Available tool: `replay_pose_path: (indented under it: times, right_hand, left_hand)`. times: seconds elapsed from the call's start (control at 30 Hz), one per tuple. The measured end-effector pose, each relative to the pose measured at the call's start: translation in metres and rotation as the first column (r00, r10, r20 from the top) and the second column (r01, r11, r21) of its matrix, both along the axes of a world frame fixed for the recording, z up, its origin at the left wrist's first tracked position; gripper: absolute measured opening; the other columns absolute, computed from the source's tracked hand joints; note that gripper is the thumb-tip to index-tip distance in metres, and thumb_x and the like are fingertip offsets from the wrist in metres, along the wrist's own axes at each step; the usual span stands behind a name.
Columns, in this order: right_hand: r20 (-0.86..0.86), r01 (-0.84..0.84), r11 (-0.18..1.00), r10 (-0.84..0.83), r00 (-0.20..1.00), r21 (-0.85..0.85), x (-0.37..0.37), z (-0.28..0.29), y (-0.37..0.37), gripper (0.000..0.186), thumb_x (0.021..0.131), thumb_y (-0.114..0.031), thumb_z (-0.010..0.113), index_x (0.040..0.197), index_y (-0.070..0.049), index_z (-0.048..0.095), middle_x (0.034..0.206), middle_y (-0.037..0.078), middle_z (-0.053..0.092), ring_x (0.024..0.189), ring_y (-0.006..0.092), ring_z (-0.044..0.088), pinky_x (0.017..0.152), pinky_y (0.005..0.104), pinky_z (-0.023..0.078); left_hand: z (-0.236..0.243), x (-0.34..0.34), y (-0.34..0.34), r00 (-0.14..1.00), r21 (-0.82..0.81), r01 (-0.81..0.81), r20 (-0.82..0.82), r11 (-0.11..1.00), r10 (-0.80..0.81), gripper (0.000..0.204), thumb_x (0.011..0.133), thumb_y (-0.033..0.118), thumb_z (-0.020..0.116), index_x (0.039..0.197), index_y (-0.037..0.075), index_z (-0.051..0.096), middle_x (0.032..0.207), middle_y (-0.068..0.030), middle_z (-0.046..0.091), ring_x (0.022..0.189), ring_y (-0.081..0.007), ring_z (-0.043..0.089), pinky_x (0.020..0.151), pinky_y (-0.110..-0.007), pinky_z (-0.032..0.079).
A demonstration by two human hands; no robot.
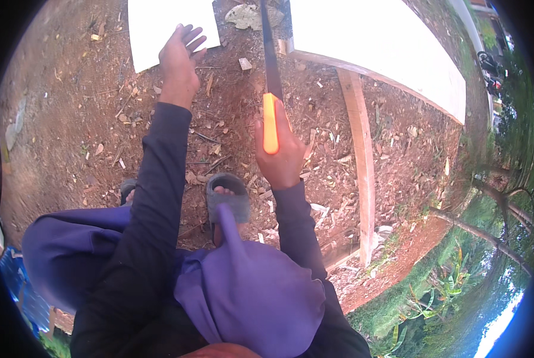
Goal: The person uses a hand saw to cut a white rectangular board placed on a wooden support outdoors. They hold the board with one hand and saw with the other, completing the cut and separating the pieces.
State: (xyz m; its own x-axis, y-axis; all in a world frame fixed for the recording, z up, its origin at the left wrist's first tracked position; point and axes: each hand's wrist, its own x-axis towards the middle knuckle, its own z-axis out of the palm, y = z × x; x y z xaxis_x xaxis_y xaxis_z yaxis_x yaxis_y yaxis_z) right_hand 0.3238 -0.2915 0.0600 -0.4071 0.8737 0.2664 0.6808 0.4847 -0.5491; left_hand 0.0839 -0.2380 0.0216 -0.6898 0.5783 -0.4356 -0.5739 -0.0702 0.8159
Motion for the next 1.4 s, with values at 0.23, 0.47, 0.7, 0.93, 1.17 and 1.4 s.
replay_pose_path:
  times: [0.23,0.47,0.7,0.93,1.17,1.4]
  right_hand:
    - [-0.392,0.181,0.893,-0.354,0.849,-0.413,0.067,0.011,-0.069,0.044,0.095,-0.005,0.067,0.136,0.006,0.061,0.11,0.017,0.074,0.092,0.018,0.071,0.083,0.0318,0.056]
    - [-0.277,0.153,0.971,-0.201,0.939,-0.185,0.08,0.009,-0.072,0.043,0.094,-0.006,0.068,0.134,0.008,0.062,0.115,0.022,0.073,0.095,0.0238,0.073,0.081,0.0346,0.057]
    - [-0.119,-0.056,0.988,0.039,0.992,-0.144,0.096,0.011,-0.096,0.053,0.085,-0.01,0.079,0.134,0.003,0.063,0.093,0.021,0.074,0.073,0.0313,0.075,0.067,0.0388,0.059]
    - [-0.209,0.029,0.95,-0.098,0.973,-0.309,0.132,0.035,-0.115,0.05,0.085,-0.002,0.074,0.133,0.007,0.062,0.11,0.023,0.075,0.086,0.029,0.078,0.073,0.034,0.06]
    - [-0.264,0.179,0.952,-0.244,0.933,-0.249,0.109,0.027,-0.1,0.048,0.09,-0.002,0.07,0.135,0.009,0.059,0.109,0.022,0.073,0.088,0.0254,0.075,0.075,0.0339,0.058]
    - [-0.227,0.288,0.923,-0.347,0.91,-0.254,0.098,0.025,-0.111,0.048,0.089,-0.002,0.07,0.135,0.007,0.06,0.113,0.024,0.073,0.089,0.0255,0.076,0.074,0.0325,0.058]
  left_hand:
    - [-0.006,0.042,0.006,0.993,-0.037,0.121,0.003,0.992,-0.121,0.034,0.103,0.024,0.06,0.126,0.0,0.062,0.114,-0.0116,0.071,0.095,-0.0195,0.068,0.082,-0.034,0.053]
    - [-0.018,0.072,0.019,0.942,-0.053,0.308,-0.125,0.95,-0.312,0.025,0.099,0.019,0.066,0.116,0.0,0.066,0.101,-0.0077,0.072,0.086,-0.0152,0.068,0.075,-0.029,0.054]
    - [0.0,0.067,0.04,0.964,-0.017,0.182,-0.193,0.983,-0.182,0.029,0.098,0.015,0.066,0.121,-0.002,0.063,0.1,-0.007,0.071,0.086,-0.0153,0.068,0.073,-0.029,0.055]
    - [0.054,0.041,0.119,0.833,0.144,0.237,-0.539,0.961,-0.125,0.029,0.098,0.017,0.064,0.115,-0.006,0.072,0.099,-0.0145,0.076,0.083,-0.0209,0.07,0.078,-0.033,0.055]
    - [0.003,0.03,0.195,-0.348,-0.424,0.482,-0.896,0.767,-0.277,0.063,0.092,0.049,0.068,0.126,-0.004,0.068,0.127,-0.0257,0.067,0.124,-0.035,0.061,0.107,-0.044,0.046]
    - [0.065,0.062,0.18,-0.663,-0.85,0.224,-0.491,0.476,-0.565,0.086,0.074,0.064,0.079,0.128,-0.003,0.067,0.131,-0.025,0.066,0.127,-0.0392,0.059,0.108,-0.047,0.045]
